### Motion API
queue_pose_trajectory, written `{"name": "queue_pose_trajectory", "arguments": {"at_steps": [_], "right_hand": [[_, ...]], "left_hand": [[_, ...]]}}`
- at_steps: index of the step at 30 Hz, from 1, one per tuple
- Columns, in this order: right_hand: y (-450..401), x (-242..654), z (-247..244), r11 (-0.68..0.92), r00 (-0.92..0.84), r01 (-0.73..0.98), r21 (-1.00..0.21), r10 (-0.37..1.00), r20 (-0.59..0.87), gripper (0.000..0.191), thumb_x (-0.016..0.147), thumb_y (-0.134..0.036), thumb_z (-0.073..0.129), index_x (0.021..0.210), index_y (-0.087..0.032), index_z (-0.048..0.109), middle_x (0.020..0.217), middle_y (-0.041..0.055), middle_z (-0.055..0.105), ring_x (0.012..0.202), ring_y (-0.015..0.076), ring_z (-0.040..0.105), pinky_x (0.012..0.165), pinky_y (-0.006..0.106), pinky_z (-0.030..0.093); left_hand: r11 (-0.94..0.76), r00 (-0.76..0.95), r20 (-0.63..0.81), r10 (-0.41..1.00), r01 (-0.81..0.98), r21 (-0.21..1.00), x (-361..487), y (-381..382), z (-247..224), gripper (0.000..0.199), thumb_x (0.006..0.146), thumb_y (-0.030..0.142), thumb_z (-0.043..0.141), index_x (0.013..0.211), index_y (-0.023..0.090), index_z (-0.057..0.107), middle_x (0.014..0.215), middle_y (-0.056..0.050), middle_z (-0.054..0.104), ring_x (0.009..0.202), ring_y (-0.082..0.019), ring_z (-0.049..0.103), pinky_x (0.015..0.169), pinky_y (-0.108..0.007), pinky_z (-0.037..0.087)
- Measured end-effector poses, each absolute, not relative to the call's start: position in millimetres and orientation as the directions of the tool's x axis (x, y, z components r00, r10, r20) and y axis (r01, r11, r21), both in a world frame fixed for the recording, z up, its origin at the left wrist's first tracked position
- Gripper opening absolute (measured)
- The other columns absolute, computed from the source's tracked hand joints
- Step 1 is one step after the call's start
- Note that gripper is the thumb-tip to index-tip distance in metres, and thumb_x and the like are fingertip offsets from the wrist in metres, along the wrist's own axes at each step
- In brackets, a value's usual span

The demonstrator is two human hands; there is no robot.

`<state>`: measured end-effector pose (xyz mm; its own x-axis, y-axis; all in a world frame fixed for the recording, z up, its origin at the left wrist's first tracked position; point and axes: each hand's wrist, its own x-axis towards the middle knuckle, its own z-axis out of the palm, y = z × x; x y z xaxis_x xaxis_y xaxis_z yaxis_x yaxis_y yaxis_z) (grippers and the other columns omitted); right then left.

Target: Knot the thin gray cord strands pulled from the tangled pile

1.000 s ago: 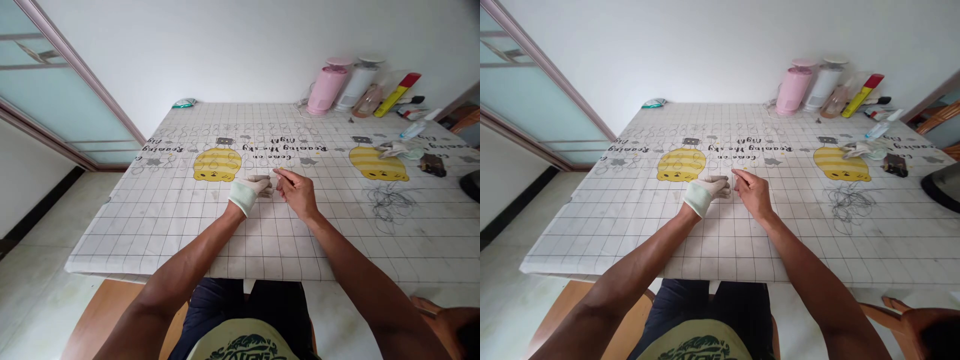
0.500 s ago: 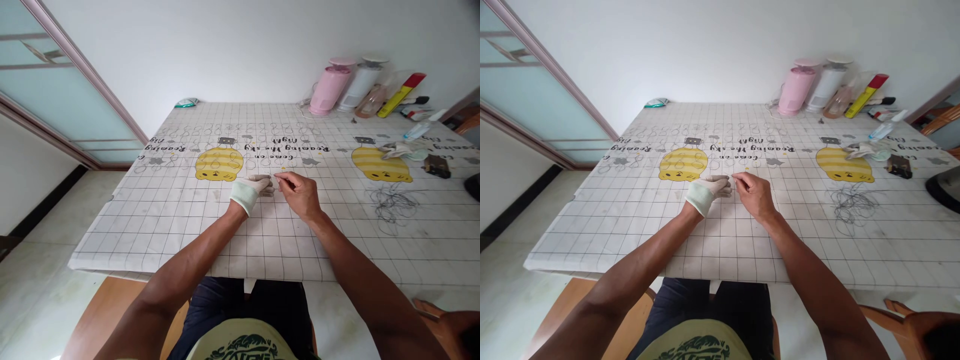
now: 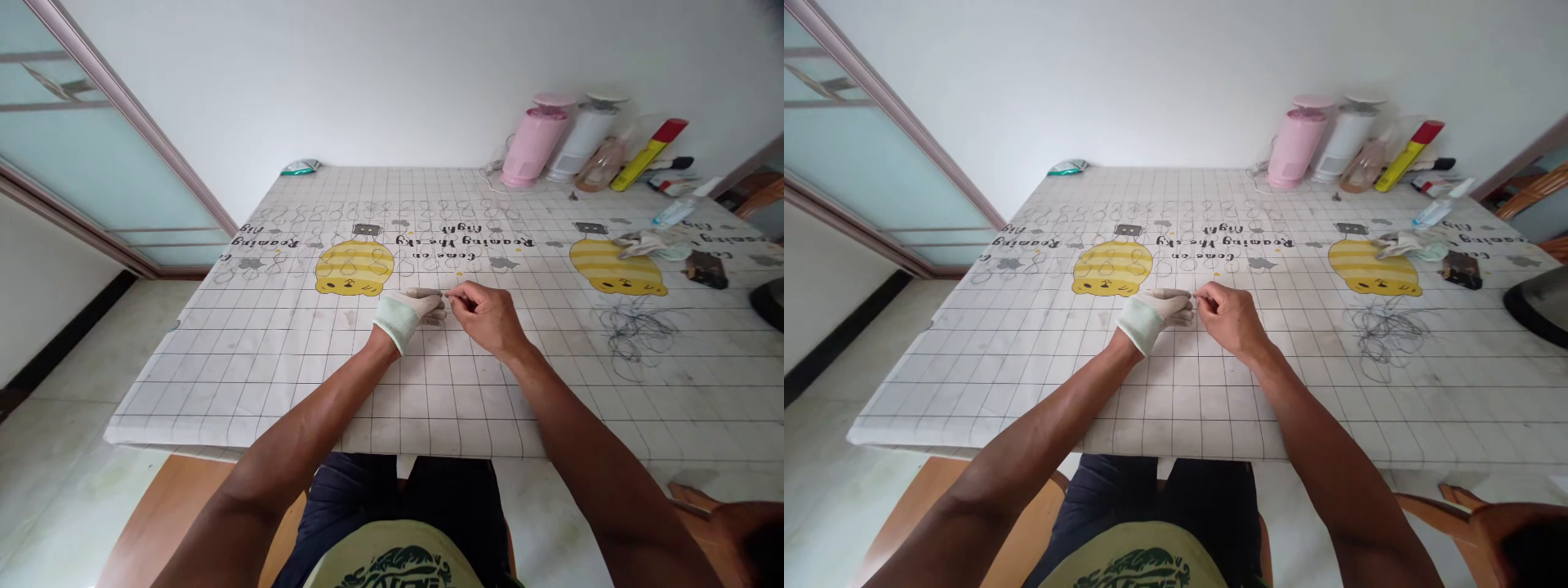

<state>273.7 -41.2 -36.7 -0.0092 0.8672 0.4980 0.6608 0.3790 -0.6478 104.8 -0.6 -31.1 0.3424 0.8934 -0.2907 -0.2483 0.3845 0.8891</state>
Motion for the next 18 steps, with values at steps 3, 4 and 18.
{"name": "queue_pose_trajectory", "arguments": {"at_steps": [3,4,18], "right_hand": [[-41,272,-38,0.378,0.009,0.635,-0.674,0.868,0.497,0.016,0.097,-0.027,0.064,0.095,-0.022,0.079,0.068,-0.0009,0.068,0.056,0.0138,0.057,0.054,0.027,0.044],[-41,271,-39,0.374,0.034,0.625,-0.685,0.864,0.502,0.017,0.097,-0.027,0.063,0.097,-0.022,0.079,0.069,-0.0005,0.069,0.057,0.0144,0.059,0.056,0.027,0.046],[-41,275,-37,0.361,-0.001,0.638,-0.68,0.884,0.468,0.02,0.097,-0.029,0.062,0.093,-0.021,0.08,0.072,0.0001,0.071,0.059,0.0141,0.057,0.056,0.027,0.043]], "left_hand": [[0.394,0.356,-0.289,0.889,-0.267,0.88,104,0,-28,0.003,0.085,0.008,0.074,0.085,0.011,0.073,0.072,-0.003,0.068,0.066,-0.012,0.066,0.07,-0.029,0.059],[0.391,0.347,-0.287,0.893,-0.28,0.877,104,0,-28,0.004,0.085,0.008,0.075,0.086,0.011,0.073,0.074,-0.004,0.069,0.066,-0.012,0.066,0.07,-0.029,0.059],[0.476,0.483,-0.298,0.823,-0.3,0.827,97,5,-33,0.015,0.083,0.015,0.084,0.091,0.007,0.074,0.08,-0.007,0.071,0.07,-0.013,0.069,0.074,-0.032,0.061]]}}
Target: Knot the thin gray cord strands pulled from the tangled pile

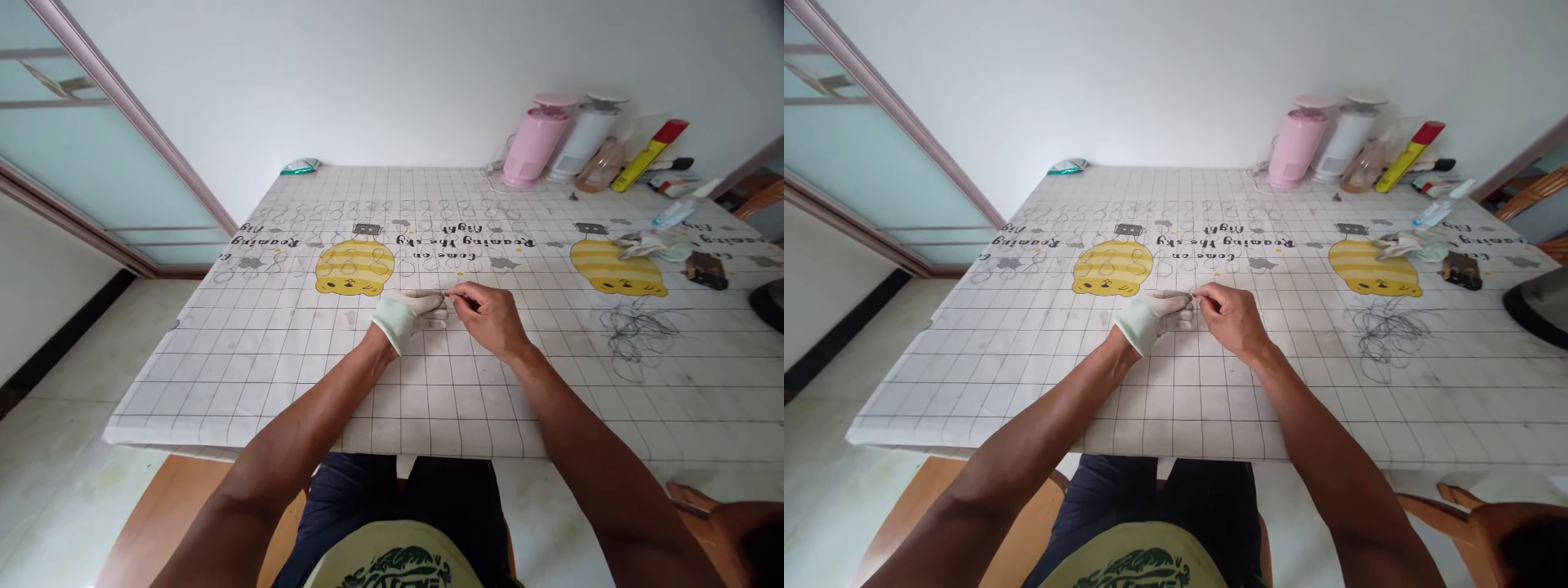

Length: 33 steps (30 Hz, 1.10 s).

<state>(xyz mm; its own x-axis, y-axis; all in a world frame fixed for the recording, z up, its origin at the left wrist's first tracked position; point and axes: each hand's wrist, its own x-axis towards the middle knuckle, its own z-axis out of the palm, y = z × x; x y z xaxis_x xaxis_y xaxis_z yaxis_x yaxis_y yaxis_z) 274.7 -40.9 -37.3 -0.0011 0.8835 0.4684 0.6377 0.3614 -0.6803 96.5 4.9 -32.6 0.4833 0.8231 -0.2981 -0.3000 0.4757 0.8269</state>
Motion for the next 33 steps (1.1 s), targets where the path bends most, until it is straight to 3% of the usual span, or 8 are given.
{"name": "queue_pose_trajectory", "arguments": {"at_steps": [4,9,18,22,27,33], "right_hand": [[-41,278,-35,0.346,-0.018,0.635,-0.691,0.9,0.435,0.022,0.1,-0.034,0.062,0.097,-0.022,0.079,0.067,-0.0005,0.066,0.057,0.0146,0.055,0.054,0.028,0.043],[-40,282,-29,0.323,-0.028,0.559,-0.764,0.928,0.372,0.031,0.106,-0.043,0.057,0.108,-0.021,0.079,0.073,0.0021,0.07,0.059,0.0159,0.062,0.056,0.029,0.049],[-35,288,-28,0.169,0.061,0.399,-0.901,0.976,0.21,0.045,0.105,-0.06,0.059,0.1,-0.02,0.078,0.075,0.0045,0.071,0.056,0.0146,0.061,0.044,0.025,0.045],[-36,286,-26,0.109,-0.022,0.297,-0.949,0.994,0.107,0.041,0.1,-0.059,0.066,0.099,-0.019,0.077,0.073,0.0046,0.07,0.054,0.0139,0.06,0.04,0.023,0.044],[-36,283,-28,0.084,-0.069,0.263,-0.961,0.995,0.068,0.033,0.101,-0.051,0.067,0.097,-0.019,0.074,0.072,0.0037,0.07,0.053,0.0131,0.06,0.039,0.022,0.044],[-37,278,-35,0.162,-0.017,0.309,-0.937,0.986,0.164,0.032,0.099,-0.044,0.068,0.12,-0.021,0.073,0.077,0.0023,0.071,0.058,0.0152,0.063,0.043,0.024,0.049]], "left_hand": [[0.475,0.442,-0.332,0.834,-0.268,0.838,98,6,-32,0.015,0.083,0.014,0.084,0.092,0.008,0.074,0.081,-0.008,0.072,0.07,-0.014,0.07,0.072,-0.031,0.062],[0.357,0.356,-0.257,0.899,-0.253,0.899,103,4,-29,0.004,0.086,0.011,0.074,0.083,0.011,0.072,0.075,-0.004,0.069,0.062,-0.01,0.063,0.068,-0.027,0.06],[0.268,0.283,-0.196,0.939,-0.246,0.931,100,9,-32,0.01,0.083,0.013,0.071,0.075,0.015,0.066,0.072,-0.002,0.063,0.063,-0.01,0.061,0.066,-0.027,0.059],[0.268,0.316,-0.193,0.929,-0.215,0.939,99,10,-36,0.014,0.083,0.016,0.073,0.072,0.017,0.063,0.071,-0.001,0.063,0.062,-0.009,0.059,0.067,-0.025,0.059],[0.256,0.275,-0.196,0.941,-0.201,0.946,101,11,-39,0.006,0.083,0.016,0.074,0.079,0.015,0.07,0.076,-0.003,0.066,0.064,-0.01,0.062,0.067,-0.027,0.06],[0.265,0.287,-0.203,0.936,-0.196,0.944,101,13,-42,0.004,0.085,0.015,0.071,0.081,0.015,0.071,0.072,-0.002,0.067,0.063,-0.011,0.063,0.065,-0.026,0.059]]}}
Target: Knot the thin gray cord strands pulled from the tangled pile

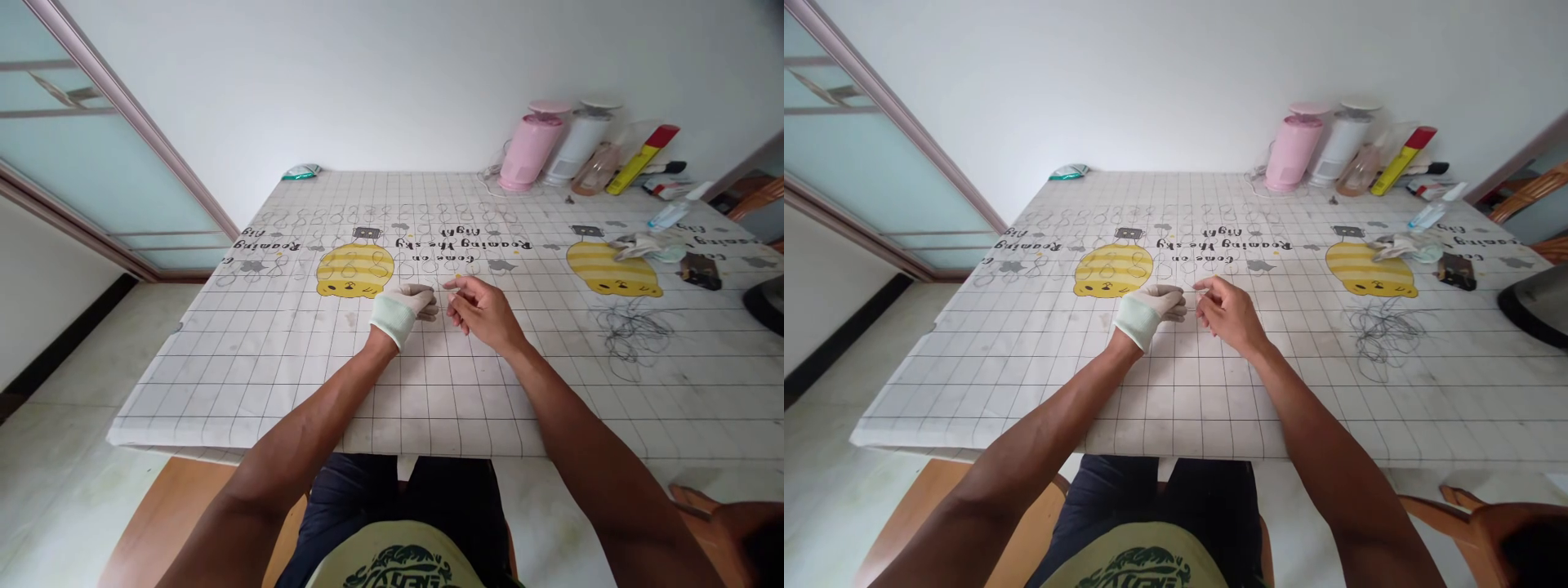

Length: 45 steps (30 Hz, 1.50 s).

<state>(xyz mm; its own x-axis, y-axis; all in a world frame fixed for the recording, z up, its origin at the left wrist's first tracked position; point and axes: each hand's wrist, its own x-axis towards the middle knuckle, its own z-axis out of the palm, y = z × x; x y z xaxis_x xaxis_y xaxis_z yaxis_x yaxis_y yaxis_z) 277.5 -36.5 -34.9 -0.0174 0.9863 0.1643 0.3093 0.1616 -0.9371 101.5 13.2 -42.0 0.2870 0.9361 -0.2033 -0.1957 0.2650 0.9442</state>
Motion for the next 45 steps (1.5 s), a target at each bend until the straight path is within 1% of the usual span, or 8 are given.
{"name": "queue_pose_trajectory", "arguments": {"at_steps": [7,13,18,25,30,38,43,45], "right_hand": [[-38,269,-46,0.279,0.032,0.523,-0.805,0.938,0.345,0.031,0.1,-0.031,0.058,0.117,-0.024,0.083,0.066,-0.0004,0.066,0.055,0.0145,0.059,0.054,0.028,0.05],[-35,266,-48,0.303,0.083,0.584,-0.753,0.9,0.427,0.03,0.094,-0.024,0.057,0.1,-0.024,0.086,0.062,-0.001,0.067,0.052,0.0141,0.057,0.054,0.027,0.047],[-36,265,-47,0.273,0.129,0.586,-0.763,0.898,0.42,0.028,0.094,-0.026,0.058,0.099,-0.023,0.085,0.062,-0.0004,0.067,0.051,0.0142,0.056,0.051,0.027,0.045],[-39,268,-39,0.239,0.099,0.495,-0.835,0.94,0.327,0.028,0.101,-0.04,0.061,0.113,-0.021,0.079,0.069,0.0013,0.07,0.057,0.0165,0.064,0.054,0.028,0.052],[-36,276,-33,0.114,0.085,0.34,-0.933,0.985,0.151,0.035,0.1,-0.053,0.066,0.096,-0.02,0.075,0.077,0.0056,0.074,0.055,0.0161,0.063,0.041,0.026,0.046],[-37,276,-27,-0.037,-0.071,0.071,-0.997,0.997,-0.042,0.032,0.091,-0.049,0.08,0.092,-0.017,0.075,0.076,0.006,0.072,0.055,0.0143,0.063,0.041,0.024,0.044],[-33,284,-27,-0.089,-0.039,-0.033,-0.996,0.995,-0.087,0.032,0.086,-0.048,0.084,0.087,-0.016,0.075,0.077,0.0077,0.074,0.054,0.0152,0.064,0.04,0.025,0.046],[-28,298,-26,-0.067,0.06,-0.014,-0.998,0.996,-0.068,0.03,0.086,-0.046,0.083,0.085,-0.017,0.074,0.078,0.0088,0.075,0.054,0.0158,0.064,0.041,0.026,0.047]], "left_hand": [[0.252,0.28,-0.211,0.937,-0.118,0.961,103,8,-38,0.008,0.087,0.011,0.068,0.084,0.015,0.074,0.07,-0.003,0.07,0.062,-0.014,0.067,0.064,-0.029,0.06],[0.29,0.274,-0.251,0.929,-0.111,0.951,104,4,-35,0.006,0.085,0.01,0.073,0.087,0.014,0.077,0.073,-0.005,0.073,0.064,-0.015,0.069,0.066,-0.031,0.061],[0.316,0.267,-0.276,0.923,-0.119,0.941,105,4,-35,0.009,0.087,0.009,0.069,0.086,0.014,0.076,0.072,-0.005,0.072,0.063,-0.015,0.068,0.065,-0.031,0.06],[0.3,0.278,-0.242,0.929,-0.19,0.935,103,9,-39,0.009,0.087,0.008,0.067,0.081,0.013,0.072,0.072,-0.003,0.069,0.064,-0.013,0.066,0.064,-0.03,0.061],[0.269,0.229,-0.224,0.947,-0.188,0.944,101,8,-34,0.006,0.086,0.009,0.069,0.083,0.014,0.072,0.074,-0.003,0.069,0.065,-0.013,0.066,0.066,-0.03,0.062],[0.252,0.231,-0.214,0.949,-0.148,0.957,99,5,-30,0.008,0.087,0.011,0.066,0.084,0.013,0.073,0.074,-0.005,0.07,0.067,-0.014,0.068,0.065,-0.027,0.062],[0.264,0.228,-0.242,0.943,-0.071,0.962,99,8,-32,0.007,0.086,0.019,0.069,0.085,0.014,0.073,0.083,-0.007,0.073,0.071,-0.015,0.071,0.065,-0.027,0.063],[0.272,0.195,-0.26,0.946,-0.042,0.961,99,10,-34,0.012,0.088,0.024,0.069,0.09,0.013,0.073,0.089,-0.009,0.075,0.073,-0.017,0.073,0.065,-0.029,0.064]]}}
